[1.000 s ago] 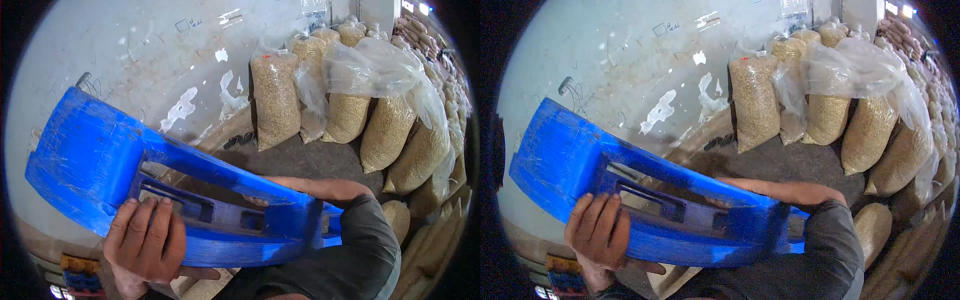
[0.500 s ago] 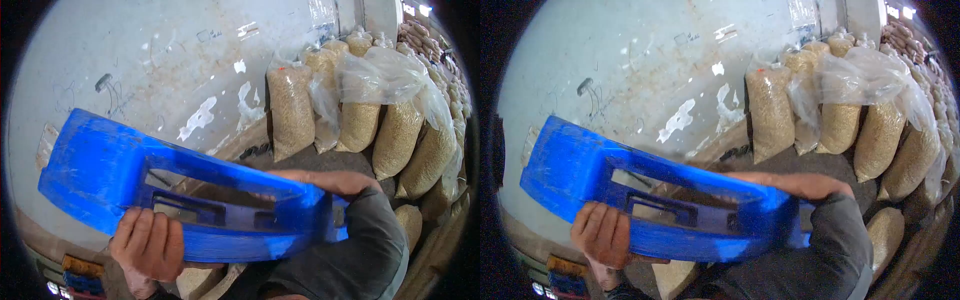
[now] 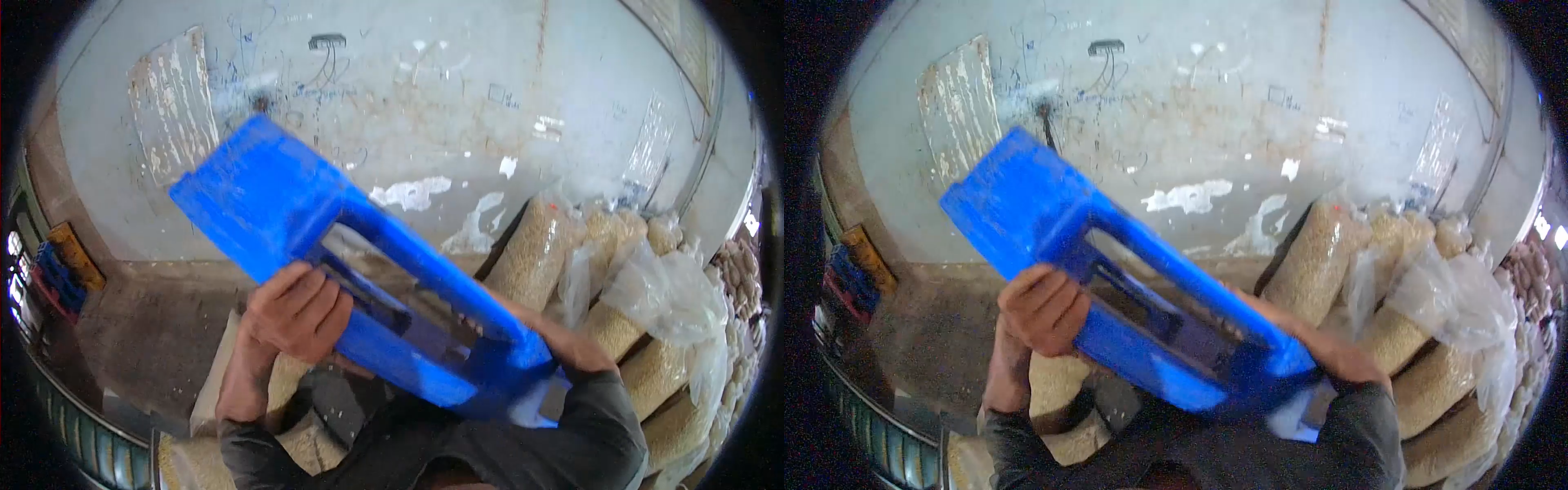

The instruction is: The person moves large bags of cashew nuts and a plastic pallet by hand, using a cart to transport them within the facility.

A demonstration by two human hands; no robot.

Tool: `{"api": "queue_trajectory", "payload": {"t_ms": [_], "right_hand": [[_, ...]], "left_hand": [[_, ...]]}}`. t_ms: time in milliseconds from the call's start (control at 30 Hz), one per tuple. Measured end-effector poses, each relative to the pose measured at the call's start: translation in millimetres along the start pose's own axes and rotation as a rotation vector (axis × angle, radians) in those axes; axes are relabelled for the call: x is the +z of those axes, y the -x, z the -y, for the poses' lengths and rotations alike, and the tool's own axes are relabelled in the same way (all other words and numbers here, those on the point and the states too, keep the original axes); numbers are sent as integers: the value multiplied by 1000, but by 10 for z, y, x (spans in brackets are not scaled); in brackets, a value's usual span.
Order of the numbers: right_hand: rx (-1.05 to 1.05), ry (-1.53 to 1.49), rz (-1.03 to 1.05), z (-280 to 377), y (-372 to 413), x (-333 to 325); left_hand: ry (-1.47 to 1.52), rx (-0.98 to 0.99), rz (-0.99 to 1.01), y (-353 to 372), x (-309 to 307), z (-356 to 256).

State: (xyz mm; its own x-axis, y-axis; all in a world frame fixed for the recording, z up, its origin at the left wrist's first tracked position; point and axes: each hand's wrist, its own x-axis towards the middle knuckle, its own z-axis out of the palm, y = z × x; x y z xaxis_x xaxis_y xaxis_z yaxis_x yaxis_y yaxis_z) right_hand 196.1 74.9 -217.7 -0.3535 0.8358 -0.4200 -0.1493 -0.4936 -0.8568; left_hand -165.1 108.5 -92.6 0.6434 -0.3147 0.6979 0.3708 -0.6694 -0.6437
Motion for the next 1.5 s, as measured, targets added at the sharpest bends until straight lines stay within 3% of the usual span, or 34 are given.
{"api": "queue_trajectory", "payload": {"t_ms": [133,233,367,700,767,867,933,1000,1033,1067,1133,1167,1267,1333,1400,1433,1467,1500], "right_hand": [[-26,32,-36,224,-26,-152],[146,125,-132,274,-189,-492],[169,167,-105,350,-474,-742],[130,373,-99,506,-2036,-1038],[214,347,-172,527,-2373,-1043],[394,252,-94,636,-2781,-1119],[536,159,-117,769,-2677,-1124],[206,669,-106,418,-2846,-1641],[49,906,-71,327,-2821,-1782],[98,901,-44,491,-2751,-1751],[18,1057,-82,531,-2697,-2052],[-89,1227,-135,336,-2629,-2286],[36,1022,-534,972,-1777,-2093],[20,1004,-673,700,-1234,-2330],[-42,1310,-953,390,-585,-2422],[123,1343,-1003,462,-219,-2294],[144,1346,-1064,341,140,-2322],[86,1369,-1263,180,502,-2357]], "left_hand": [[70,-18,-7,50,498,149],[96,-57,-2,105,849,230],[158,-118,8,352,1320,342],[381,-302,150,1837,2787,667],[463,-342,214,2158,3034,657],[516,-392,227,2344,3246,635],[597,-387,329,2367,3203,580],[536,-433,294,2334,3522,695],[632,-424,418,2366,3567,738],[693,-368,389,2325,3575,734],[686,-457,419,2185,3745,752],[690,-481,427,2146,3815,738],[703,-483,454,1924,4045,705],[683,-494,477,1821,4177,677],[610,-482,515,1813,4430,616],[618,-467,540,1881,4527,583],[623,-452,562,1972,4614,548],[657,-350,582,2048,4645,591]]}}
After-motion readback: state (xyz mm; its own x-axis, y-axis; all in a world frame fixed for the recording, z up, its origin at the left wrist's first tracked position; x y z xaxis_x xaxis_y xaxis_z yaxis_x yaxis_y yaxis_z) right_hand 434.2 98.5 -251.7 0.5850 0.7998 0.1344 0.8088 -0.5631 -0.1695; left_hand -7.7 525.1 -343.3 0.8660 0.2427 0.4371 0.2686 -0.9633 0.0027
